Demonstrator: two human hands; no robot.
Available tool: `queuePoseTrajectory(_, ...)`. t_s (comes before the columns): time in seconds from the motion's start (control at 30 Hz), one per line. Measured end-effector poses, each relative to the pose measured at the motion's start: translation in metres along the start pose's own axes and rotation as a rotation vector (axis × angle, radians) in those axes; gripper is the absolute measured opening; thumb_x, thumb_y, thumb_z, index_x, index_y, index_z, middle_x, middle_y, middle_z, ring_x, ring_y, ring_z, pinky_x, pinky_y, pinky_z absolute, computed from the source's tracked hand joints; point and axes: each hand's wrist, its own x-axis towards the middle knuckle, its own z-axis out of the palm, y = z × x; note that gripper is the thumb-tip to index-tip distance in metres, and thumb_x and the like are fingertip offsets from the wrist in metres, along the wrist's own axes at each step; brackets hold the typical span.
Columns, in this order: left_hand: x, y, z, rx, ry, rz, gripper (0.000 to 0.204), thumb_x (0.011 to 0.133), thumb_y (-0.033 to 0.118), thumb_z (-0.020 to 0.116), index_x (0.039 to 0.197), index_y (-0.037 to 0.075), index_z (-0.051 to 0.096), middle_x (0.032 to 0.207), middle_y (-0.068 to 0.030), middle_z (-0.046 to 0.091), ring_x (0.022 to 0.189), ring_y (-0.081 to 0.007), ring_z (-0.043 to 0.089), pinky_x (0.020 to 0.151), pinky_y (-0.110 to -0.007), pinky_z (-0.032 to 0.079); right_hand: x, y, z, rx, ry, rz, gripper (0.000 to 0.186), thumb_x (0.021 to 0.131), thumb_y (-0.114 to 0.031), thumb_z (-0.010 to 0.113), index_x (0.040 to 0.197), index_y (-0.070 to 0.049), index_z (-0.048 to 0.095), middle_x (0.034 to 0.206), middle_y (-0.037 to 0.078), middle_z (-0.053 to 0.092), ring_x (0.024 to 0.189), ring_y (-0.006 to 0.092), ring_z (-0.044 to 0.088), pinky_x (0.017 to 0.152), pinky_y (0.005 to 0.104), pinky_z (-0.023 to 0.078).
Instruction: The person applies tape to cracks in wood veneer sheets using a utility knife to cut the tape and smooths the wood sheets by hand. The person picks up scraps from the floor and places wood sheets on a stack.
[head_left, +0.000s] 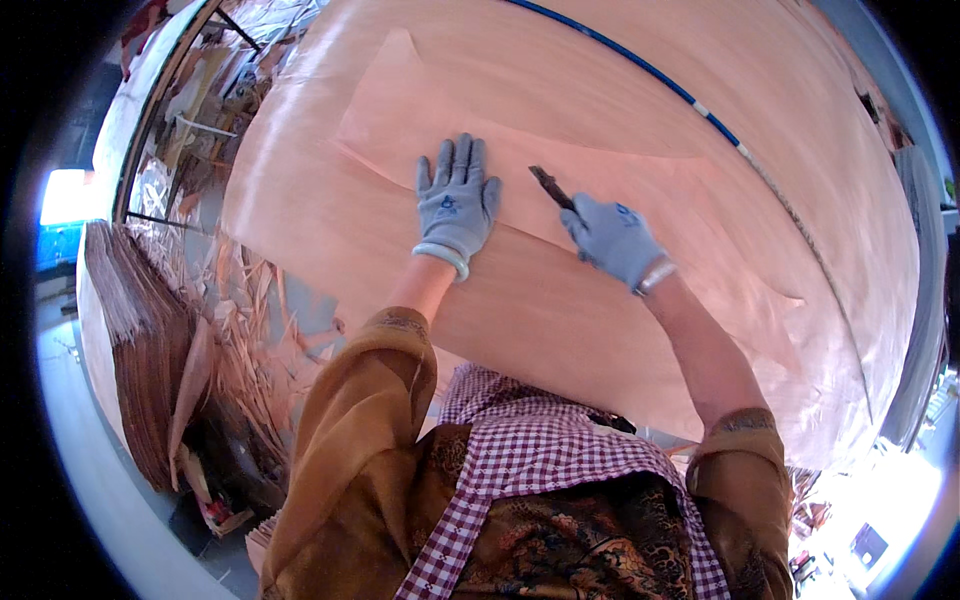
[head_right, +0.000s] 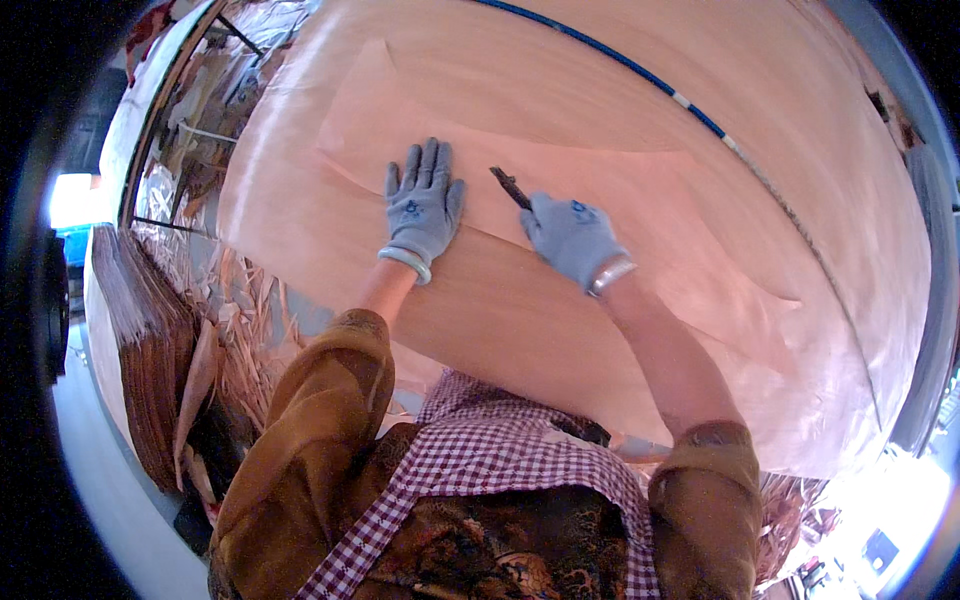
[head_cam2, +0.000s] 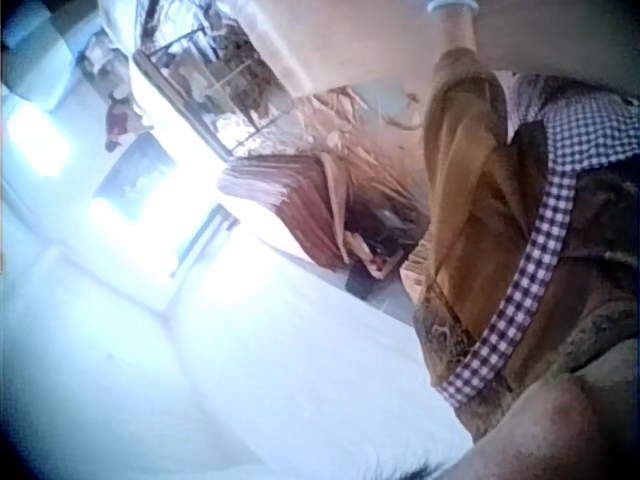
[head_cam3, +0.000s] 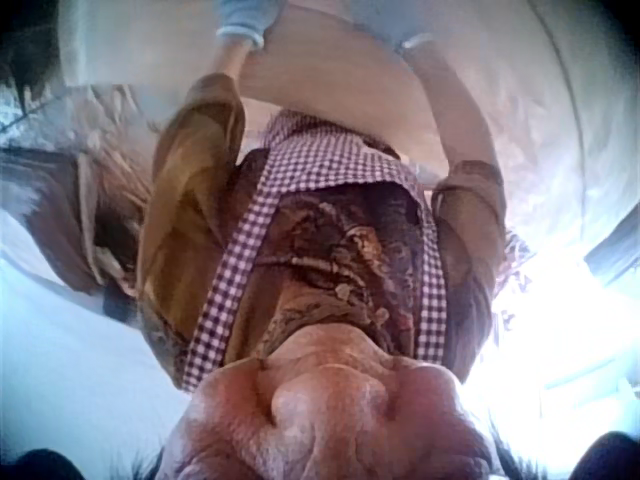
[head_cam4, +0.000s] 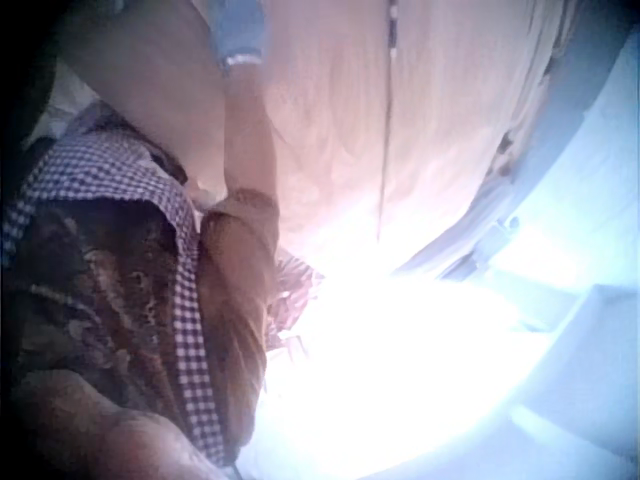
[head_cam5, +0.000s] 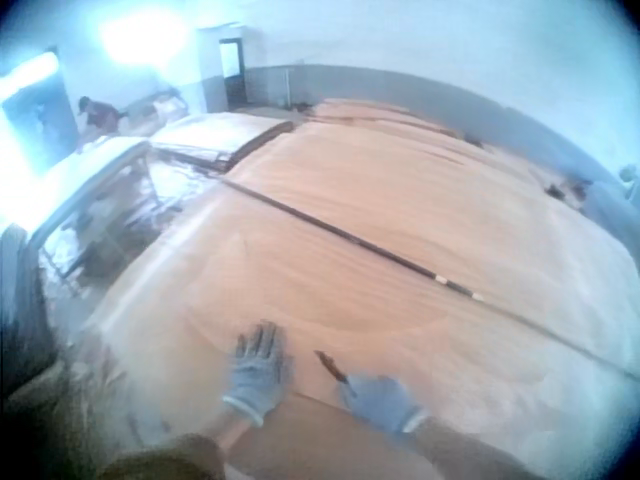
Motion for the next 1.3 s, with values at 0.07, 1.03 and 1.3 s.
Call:
queuePoseTrajectory(0.07,0.001,0.001,-0.004,-0.001,0.012,-0.003,0.053,0.094,0.037,0.039,0.141,0.012,0.036,0.148,-0.0095,0.031,0.137,-0.0277,0.027,0.112,-0.050,0.013,0.027,-0.021,0.005,-0.032,-0.021,0.024,0.031,0.094,-0.033,0.041,0.094,-0.006,0.056,0.081,0.019,0.066,0.079,0.0362,0.064,0.069,0.0477,0.048)
queuePoseTrajectory(1.03,0.001,0.000,0.001,-0.028,0.060,-0.020,0.051,0.092,0.032,0.040,0.138,0.010,0.039,0.146,-0.0098,0.035,0.136,-0.0277,0.031,0.111,-0.052,0.013,0.051,-0.062,0.032,-0.243,-0.034,0.079,0.026,0.087,-0.018,0.046,0.102,-0.001,0.059,0.095,0.022,0.066,0.092,0.0369,0.065,0.077,0.0479,0.050)
queuePoseTrajectory(1.3,-0.004,-0.003,0.003,-0.023,0.082,-0.017,0.051,0.094,0.033,0.039,0.139,0.011,0.038,0.146,-0.0093,0.035,0.136,-0.0273,0.030,0.111,-0.051,0.012,-0.034,-0.003,0.040,-0.344,-0.246,0.130,0.028,0.092,-0.026,0.042,0.095,-0.002,0.054,0.089,0.023,0.065,0.085,0.0379,0.064,0.073,0.0473,0.049)
